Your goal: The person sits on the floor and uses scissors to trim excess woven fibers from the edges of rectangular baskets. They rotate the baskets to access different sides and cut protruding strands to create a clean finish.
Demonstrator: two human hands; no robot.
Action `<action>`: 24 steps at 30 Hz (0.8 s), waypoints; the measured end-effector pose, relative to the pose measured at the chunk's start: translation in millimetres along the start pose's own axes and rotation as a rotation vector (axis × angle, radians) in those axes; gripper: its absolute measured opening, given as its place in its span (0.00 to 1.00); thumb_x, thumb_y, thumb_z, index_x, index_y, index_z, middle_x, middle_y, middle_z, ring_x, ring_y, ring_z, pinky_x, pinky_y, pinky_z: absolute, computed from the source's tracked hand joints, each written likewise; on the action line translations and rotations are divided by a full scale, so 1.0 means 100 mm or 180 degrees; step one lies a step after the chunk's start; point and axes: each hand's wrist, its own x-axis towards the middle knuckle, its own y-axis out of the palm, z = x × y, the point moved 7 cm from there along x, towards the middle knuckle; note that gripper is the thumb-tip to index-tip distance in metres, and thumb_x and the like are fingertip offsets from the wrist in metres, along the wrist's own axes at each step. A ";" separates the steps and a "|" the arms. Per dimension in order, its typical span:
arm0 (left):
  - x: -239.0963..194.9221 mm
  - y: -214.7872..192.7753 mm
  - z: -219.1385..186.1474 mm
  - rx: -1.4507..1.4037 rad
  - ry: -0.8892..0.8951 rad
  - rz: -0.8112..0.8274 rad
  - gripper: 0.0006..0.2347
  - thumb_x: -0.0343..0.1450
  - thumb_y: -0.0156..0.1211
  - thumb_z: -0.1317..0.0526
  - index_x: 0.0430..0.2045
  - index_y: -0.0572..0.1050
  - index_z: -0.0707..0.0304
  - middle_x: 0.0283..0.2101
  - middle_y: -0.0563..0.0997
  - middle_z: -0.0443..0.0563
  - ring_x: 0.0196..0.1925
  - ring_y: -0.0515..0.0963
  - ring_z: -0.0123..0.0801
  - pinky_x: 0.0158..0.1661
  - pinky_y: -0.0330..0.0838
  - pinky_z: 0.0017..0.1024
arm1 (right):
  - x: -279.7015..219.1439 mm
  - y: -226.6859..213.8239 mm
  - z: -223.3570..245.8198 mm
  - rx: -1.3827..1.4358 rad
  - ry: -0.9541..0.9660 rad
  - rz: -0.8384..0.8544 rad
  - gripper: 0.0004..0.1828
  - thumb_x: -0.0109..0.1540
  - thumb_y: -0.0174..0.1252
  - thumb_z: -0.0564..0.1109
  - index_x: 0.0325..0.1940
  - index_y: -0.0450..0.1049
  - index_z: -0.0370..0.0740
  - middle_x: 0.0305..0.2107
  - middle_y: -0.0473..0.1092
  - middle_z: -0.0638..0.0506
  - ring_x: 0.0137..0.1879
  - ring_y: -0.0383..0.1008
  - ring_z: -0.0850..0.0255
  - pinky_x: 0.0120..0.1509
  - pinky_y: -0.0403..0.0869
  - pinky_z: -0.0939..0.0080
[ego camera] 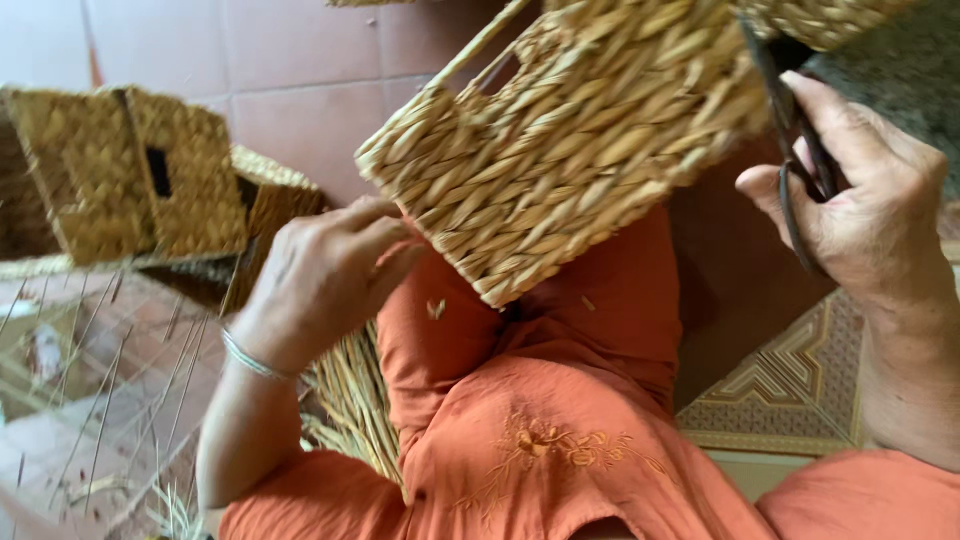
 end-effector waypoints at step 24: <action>1.28 1.02 -0.73 -0.0256 0.1265 -0.0462 0.07 0.73 0.56 0.69 0.42 0.68 0.66 0.42 0.71 0.55 0.46 0.74 0.44 0.47 0.73 0.40 | -0.23 0.00 0.36 -0.1210 -0.0697 0.0472 0.42 0.50 0.69 0.71 0.63 0.79 0.47 0.28 0.68 0.52 0.33 0.68 0.60 0.38 0.62 0.57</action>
